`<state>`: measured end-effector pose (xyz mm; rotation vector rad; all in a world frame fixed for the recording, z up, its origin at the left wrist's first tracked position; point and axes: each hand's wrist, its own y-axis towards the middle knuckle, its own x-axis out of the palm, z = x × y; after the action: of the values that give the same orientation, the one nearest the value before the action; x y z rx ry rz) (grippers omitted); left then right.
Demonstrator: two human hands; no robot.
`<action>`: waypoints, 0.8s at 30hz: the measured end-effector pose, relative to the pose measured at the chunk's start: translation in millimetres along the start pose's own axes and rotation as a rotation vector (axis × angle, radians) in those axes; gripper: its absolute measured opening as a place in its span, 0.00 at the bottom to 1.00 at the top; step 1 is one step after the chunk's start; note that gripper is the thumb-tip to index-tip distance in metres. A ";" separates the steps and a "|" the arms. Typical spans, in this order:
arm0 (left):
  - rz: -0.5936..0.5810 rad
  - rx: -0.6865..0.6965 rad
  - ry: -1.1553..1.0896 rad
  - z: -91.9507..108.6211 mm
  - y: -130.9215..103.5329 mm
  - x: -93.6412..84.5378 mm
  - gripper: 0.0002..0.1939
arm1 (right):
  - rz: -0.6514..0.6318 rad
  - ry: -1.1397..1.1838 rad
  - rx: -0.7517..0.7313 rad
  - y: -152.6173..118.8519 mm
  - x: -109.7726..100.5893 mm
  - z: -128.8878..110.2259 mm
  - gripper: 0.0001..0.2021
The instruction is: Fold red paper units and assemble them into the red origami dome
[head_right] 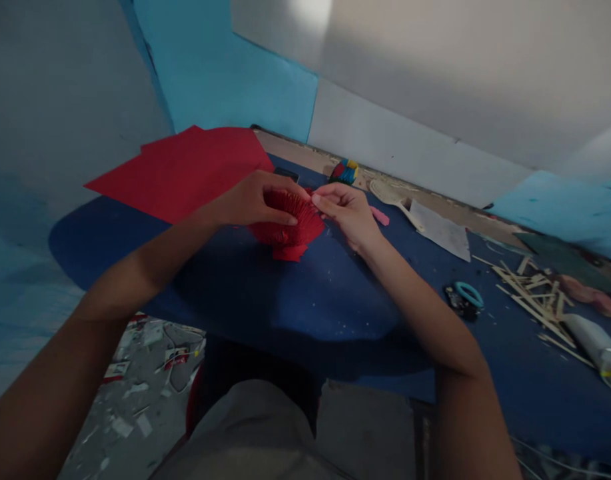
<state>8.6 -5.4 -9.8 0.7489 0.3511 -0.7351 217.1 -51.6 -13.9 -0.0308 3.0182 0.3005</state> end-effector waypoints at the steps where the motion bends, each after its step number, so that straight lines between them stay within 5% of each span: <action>1: 0.000 -0.002 -0.004 0.1 0.0 0.1 0.17 | 0.001 -0.018 -0.014 0.0 -0.1 -0.3 0.16; 18: -0.003 -0.010 -0.048 0.2 0.2 -0.5 0.17 | 0.022 -0.253 -0.185 -11.9 5.9 -14.4 0.09; 24: 0.014 -0.011 -0.088 0.7 0.3 1.7 0.17 | 0.017 -0.247 -0.113 -14.9 6.9 -9.5 0.10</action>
<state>10.0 -6.6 -10.1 0.7058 0.2701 -0.7499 209.7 -68.2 -8.4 0.0217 2.7558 0.4415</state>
